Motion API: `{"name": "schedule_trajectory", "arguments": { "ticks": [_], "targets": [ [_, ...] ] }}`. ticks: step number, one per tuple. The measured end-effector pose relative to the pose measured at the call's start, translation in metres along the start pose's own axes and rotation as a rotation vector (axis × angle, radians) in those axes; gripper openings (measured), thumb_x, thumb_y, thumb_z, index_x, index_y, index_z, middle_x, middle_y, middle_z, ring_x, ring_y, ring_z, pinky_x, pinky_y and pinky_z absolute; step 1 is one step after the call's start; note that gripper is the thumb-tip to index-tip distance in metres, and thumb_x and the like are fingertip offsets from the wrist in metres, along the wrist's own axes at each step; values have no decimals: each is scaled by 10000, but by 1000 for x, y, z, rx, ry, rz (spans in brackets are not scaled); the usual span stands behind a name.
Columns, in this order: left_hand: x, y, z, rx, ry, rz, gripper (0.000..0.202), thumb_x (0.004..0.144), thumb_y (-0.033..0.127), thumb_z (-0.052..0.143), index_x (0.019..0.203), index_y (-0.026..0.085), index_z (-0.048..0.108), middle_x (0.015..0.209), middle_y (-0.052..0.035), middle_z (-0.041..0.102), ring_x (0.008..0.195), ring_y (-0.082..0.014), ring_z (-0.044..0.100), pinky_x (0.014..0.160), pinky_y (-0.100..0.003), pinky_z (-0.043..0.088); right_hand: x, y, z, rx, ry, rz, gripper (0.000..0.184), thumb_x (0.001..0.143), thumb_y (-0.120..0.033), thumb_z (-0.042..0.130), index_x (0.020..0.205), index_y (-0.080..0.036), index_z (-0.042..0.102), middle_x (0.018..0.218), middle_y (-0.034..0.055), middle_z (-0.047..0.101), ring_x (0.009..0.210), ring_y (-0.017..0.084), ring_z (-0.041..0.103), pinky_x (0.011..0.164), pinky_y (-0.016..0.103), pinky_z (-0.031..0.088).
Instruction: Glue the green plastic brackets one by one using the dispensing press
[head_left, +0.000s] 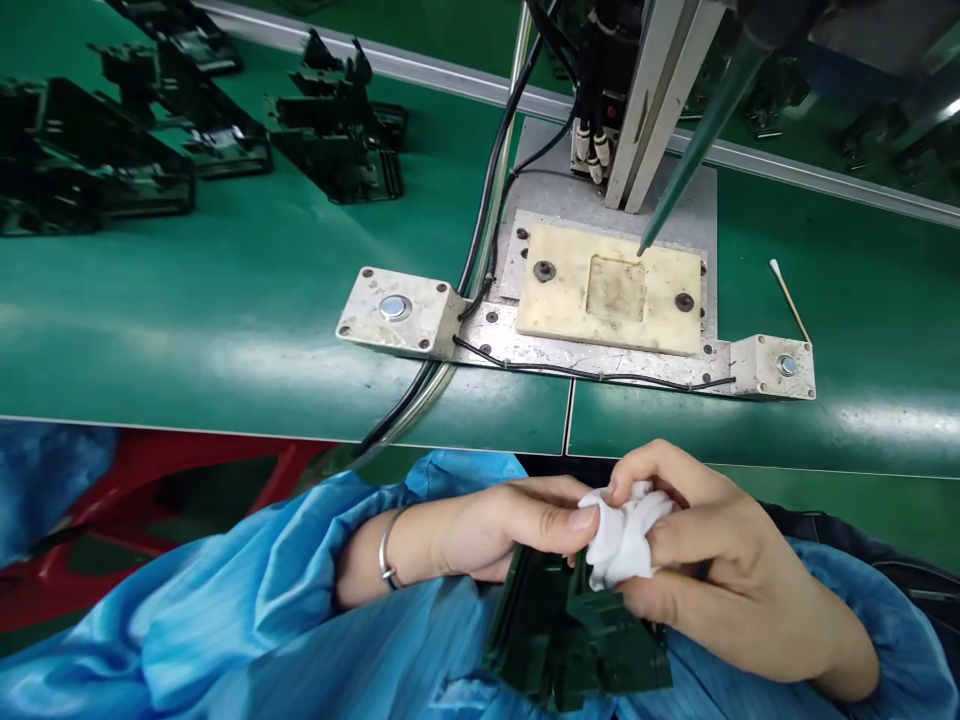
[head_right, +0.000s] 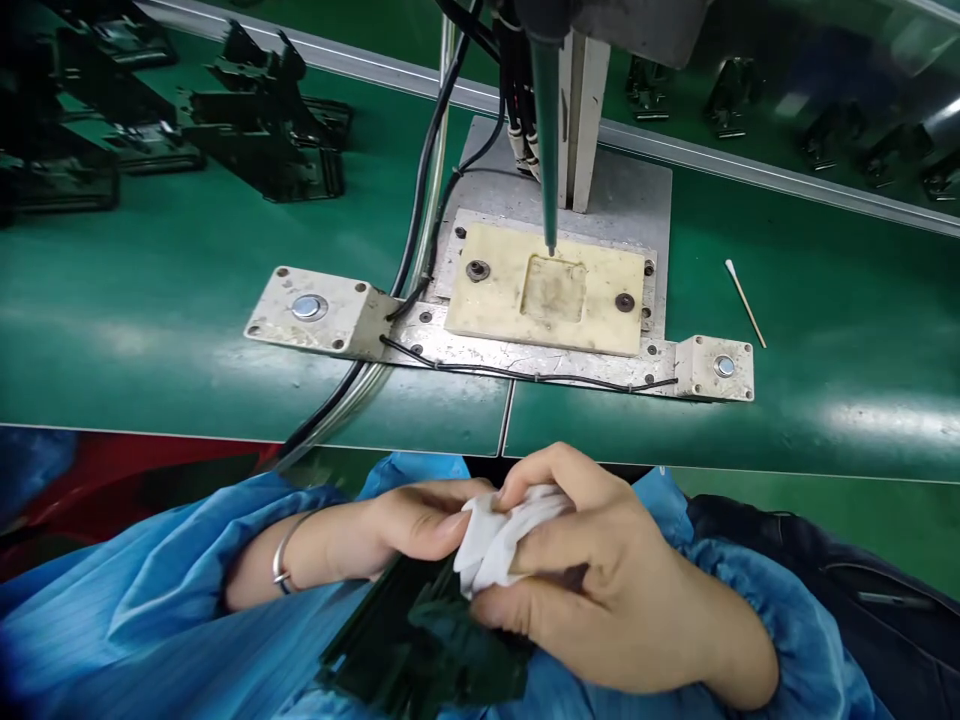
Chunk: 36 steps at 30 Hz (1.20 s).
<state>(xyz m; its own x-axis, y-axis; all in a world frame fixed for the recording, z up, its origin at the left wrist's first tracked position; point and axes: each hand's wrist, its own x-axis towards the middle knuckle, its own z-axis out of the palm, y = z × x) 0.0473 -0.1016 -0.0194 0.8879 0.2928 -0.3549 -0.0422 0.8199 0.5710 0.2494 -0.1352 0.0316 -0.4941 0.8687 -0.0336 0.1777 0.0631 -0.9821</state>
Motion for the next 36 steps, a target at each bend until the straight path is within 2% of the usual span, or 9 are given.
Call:
{"name": "schedule_trajectory", "arguments": {
  "ticks": [3,6,11,16,19,23,26,31,36],
  "targets": [
    [1,-4,2,-48,-23,-57,585,688,700,776,727,139,614,642,-10,458,565,-109,363,525,-245,256,1,3,9,8,89,69,202,859,-109,741,669,-176,719,893,31,658,571,71,564,488,169,464],
    [1,-7,1,14,-65,-78,592,719,714,743,747,147,572,632,8,405,565,-102,300,533,-265,199,0,4,16,-19,202,74,178,828,-158,804,670,-193,730,765,19,688,576,107,626,494,182,500],
    [3,-8,-4,134,-104,3,576,761,675,720,678,146,509,612,15,353,585,-103,276,540,-277,187,-2,2,25,-37,324,37,356,790,-163,855,574,-181,573,610,-18,643,506,94,595,455,162,468],
    [3,-14,-5,103,-81,-25,584,733,693,728,699,150,515,615,18,330,574,-104,250,524,-274,172,-5,3,31,-9,428,-13,403,790,-119,817,563,-197,493,569,-24,601,515,115,595,439,180,446],
    [1,-14,-3,24,-89,-19,552,741,669,752,820,132,653,673,-9,484,593,-119,374,544,-244,291,-11,8,28,36,550,30,297,793,-158,839,653,-205,581,643,-18,657,513,119,599,425,187,443],
    [-3,-10,-3,1,-220,50,654,821,635,716,1261,151,725,1014,-104,713,831,-215,627,801,-287,485,-24,19,10,114,811,129,235,812,-296,875,854,-252,648,702,-45,657,522,124,579,471,214,504],
    [-6,-9,-3,-53,-200,43,639,821,590,739,1310,181,711,1042,-96,713,886,-220,626,853,-281,480,-31,20,0,170,661,158,224,843,-326,852,919,-257,653,716,-34,645,528,127,559,460,215,477],
    [-5,-9,2,-46,-117,55,453,768,586,783,990,191,795,837,-36,596,777,-172,493,738,-256,416,-19,6,5,116,309,62,180,849,-157,790,927,-232,646,845,2,690,713,146,653,584,223,505],
    [-2,-3,0,200,-116,88,487,789,634,739,845,153,684,710,-12,471,671,-150,400,641,-268,353,-1,-1,10,115,136,127,143,810,-99,709,820,-197,606,716,-40,590,546,76,476,483,188,368]
  ]
}}
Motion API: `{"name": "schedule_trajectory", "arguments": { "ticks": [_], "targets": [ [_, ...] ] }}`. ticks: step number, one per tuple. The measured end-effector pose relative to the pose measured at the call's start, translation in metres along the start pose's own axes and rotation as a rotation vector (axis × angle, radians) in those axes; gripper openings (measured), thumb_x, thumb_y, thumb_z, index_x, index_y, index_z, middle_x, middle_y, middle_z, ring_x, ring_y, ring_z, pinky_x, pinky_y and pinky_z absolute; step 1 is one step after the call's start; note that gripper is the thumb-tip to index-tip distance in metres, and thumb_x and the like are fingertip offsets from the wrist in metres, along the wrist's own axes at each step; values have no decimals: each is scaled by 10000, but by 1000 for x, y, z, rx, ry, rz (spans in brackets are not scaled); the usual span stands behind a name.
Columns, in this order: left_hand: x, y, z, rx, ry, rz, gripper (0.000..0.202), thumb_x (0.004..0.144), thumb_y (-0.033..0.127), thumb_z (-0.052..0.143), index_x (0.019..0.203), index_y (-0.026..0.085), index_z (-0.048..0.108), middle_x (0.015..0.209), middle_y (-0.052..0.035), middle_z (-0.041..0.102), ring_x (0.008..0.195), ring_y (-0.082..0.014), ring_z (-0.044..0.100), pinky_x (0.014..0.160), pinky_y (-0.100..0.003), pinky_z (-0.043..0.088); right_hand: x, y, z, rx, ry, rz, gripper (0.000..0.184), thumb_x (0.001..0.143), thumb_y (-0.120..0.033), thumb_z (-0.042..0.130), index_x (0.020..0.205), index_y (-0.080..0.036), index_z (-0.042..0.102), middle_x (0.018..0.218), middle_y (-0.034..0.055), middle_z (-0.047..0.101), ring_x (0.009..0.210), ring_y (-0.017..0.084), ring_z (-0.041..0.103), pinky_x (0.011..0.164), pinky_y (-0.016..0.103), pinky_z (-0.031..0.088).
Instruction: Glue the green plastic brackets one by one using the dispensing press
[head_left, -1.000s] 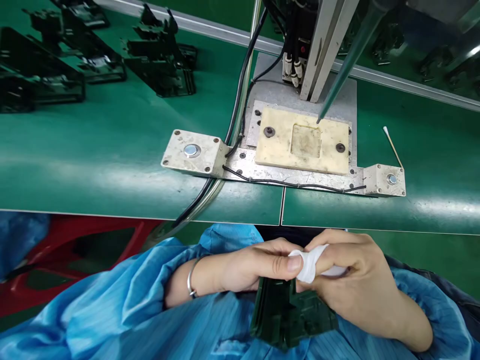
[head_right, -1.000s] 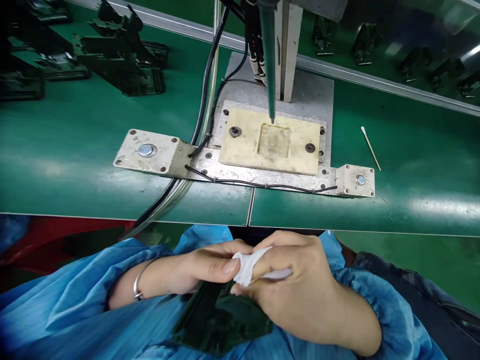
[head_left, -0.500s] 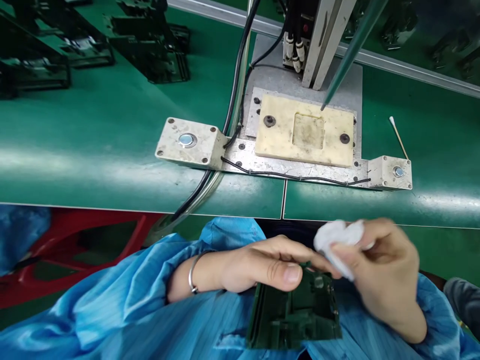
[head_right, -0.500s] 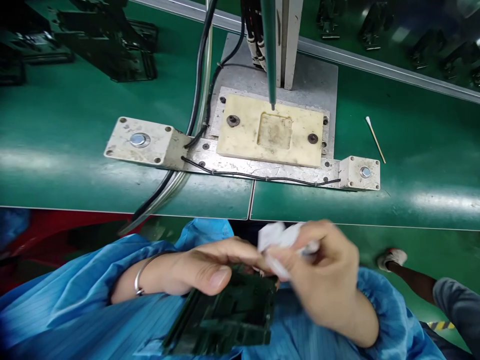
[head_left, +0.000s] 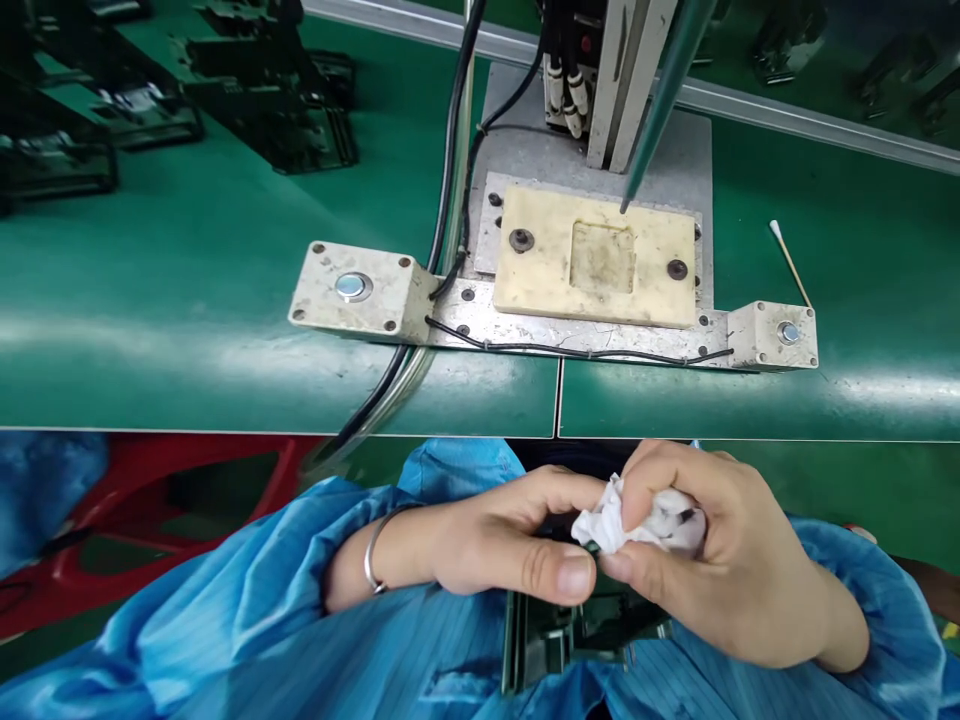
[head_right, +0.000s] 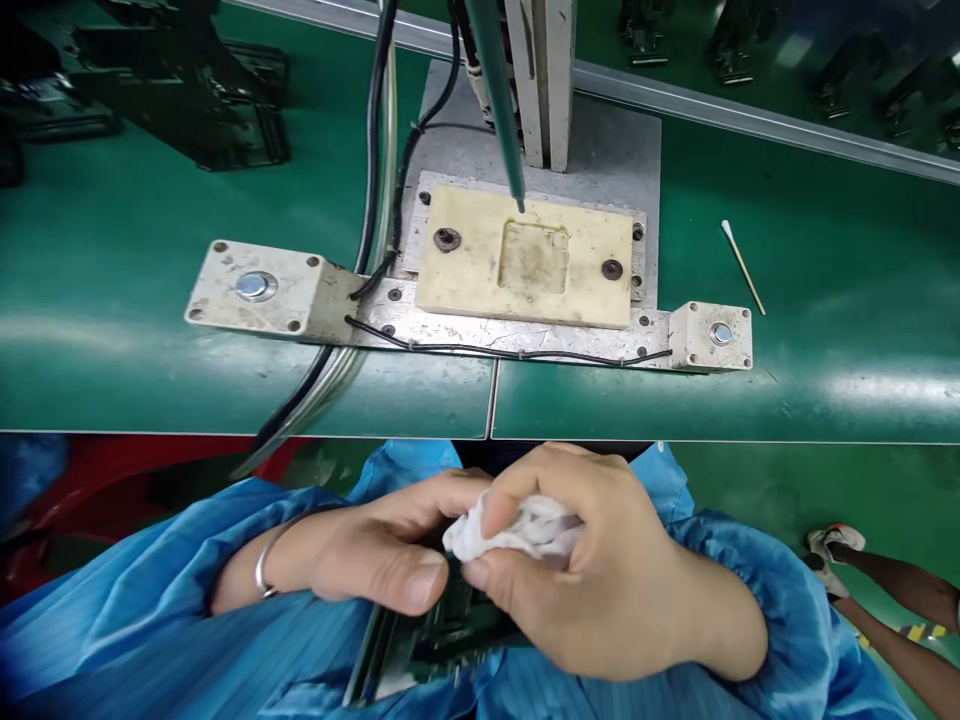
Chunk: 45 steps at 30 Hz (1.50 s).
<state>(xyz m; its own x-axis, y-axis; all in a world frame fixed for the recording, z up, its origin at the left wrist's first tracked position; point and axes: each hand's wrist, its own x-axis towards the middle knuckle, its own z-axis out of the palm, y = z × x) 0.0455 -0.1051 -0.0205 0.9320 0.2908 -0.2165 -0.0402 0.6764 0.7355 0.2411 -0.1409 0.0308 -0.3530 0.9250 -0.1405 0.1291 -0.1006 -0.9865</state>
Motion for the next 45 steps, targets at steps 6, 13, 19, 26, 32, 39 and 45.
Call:
{"name": "schedule_trajectory", "arguments": {
  "ticks": [6,13,19,26,32,39,45],
  "targets": [
    [4,9,-4,405,2,338,268,900,399,689,1029,165,672,858,-82,664,782,-218,605,793,-325,513,2,-7,-7,-61,-81,6,202,758,-31,616,848,-211,622,738,-52,590,583,77,493,533,187,388],
    [1,11,-4,809,110,671,692,832,329,798,1441,155,518,1134,-137,730,940,-243,706,905,-328,562,-11,8,-22,60,352,14,163,876,-216,762,1006,-273,681,898,-10,682,744,146,641,634,241,507],
    [-6,17,0,907,279,857,786,801,317,853,1465,90,498,1202,-153,715,1049,-231,698,1011,-319,535,-28,25,-60,414,706,-47,201,844,-332,809,1013,-338,701,699,-10,557,462,130,413,327,231,263],
    [-7,14,4,722,437,868,758,760,309,898,1424,168,561,1248,-92,690,1086,-227,659,1108,-335,490,-31,33,-68,371,765,5,423,682,-438,931,984,-299,670,730,9,552,460,126,341,358,274,297],
    [-14,21,-8,788,539,660,720,806,312,874,1442,288,538,1342,-87,620,1277,-243,594,1153,-335,480,-30,52,-67,360,791,-57,246,879,-424,795,981,-248,657,666,-15,524,544,122,474,473,214,403],
    [4,74,-38,489,755,157,728,693,445,928,1319,240,617,1375,-117,643,1361,-344,560,1200,-506,449,-33,81,-87,331,936,-68,297,836,-442,801,992,-225,670,727,19,605,552,119,489,490,218,428],
    [31,112,-57,422,804,-38,814,558,573,962,1193,177,642,1354,-167,641,1395,-367,518,1211,-538,416,-29,85,-94,325,1074,-13,400,760,-499,864,986,-224,682,771,19,642,631,142,590,531,213,497]
  ]
}}
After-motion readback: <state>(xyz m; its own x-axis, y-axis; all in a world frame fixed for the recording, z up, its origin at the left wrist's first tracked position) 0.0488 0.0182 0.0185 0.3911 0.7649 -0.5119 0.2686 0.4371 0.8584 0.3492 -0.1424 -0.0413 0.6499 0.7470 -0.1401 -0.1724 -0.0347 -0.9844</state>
